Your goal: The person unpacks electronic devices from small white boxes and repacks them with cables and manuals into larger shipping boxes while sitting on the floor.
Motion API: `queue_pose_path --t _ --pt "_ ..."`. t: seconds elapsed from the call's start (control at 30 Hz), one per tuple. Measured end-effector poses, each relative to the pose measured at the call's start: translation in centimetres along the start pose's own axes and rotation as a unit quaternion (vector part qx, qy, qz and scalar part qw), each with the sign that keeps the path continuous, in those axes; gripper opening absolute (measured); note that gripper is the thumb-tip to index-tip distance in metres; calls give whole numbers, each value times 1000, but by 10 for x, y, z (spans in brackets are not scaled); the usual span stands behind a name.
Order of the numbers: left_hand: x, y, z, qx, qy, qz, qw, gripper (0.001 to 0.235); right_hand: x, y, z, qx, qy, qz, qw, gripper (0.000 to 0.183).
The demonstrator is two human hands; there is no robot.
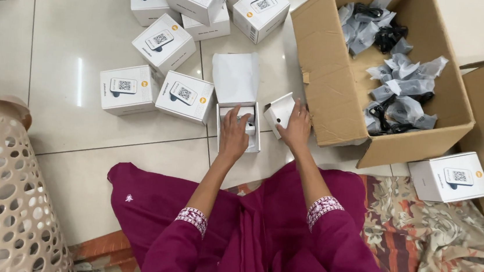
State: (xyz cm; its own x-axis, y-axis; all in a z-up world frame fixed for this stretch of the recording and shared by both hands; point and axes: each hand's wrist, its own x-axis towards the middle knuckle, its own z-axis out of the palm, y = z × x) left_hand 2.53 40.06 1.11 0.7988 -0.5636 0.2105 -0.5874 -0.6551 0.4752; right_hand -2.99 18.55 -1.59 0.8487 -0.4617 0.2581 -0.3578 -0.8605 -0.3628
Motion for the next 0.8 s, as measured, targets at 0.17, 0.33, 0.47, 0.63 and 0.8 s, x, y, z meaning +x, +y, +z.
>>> queue_pose_path --t 0.17,0.33,0.47,0.63,0.8 --pt "18 37 -22 -22 -8 59 998 79 -18 -18 -45 -1 -142 48 989 117" --pt "42 52 -71 21 -96 147 984 114 -28 -40 -86 8 -74 -86 994 114" --pt "47 27 -86 63 -91 185 976 112 -13 -69 -127 14 -61 -222 973 110" --pt "37 -2 -123 -11 -89 117 989 97 16 -93 -162 58 -66 -306 948 120" --pt "20 -38 -126 -146 -98 34 984 99 31 -72 -122 185 -183 -258 930 118"
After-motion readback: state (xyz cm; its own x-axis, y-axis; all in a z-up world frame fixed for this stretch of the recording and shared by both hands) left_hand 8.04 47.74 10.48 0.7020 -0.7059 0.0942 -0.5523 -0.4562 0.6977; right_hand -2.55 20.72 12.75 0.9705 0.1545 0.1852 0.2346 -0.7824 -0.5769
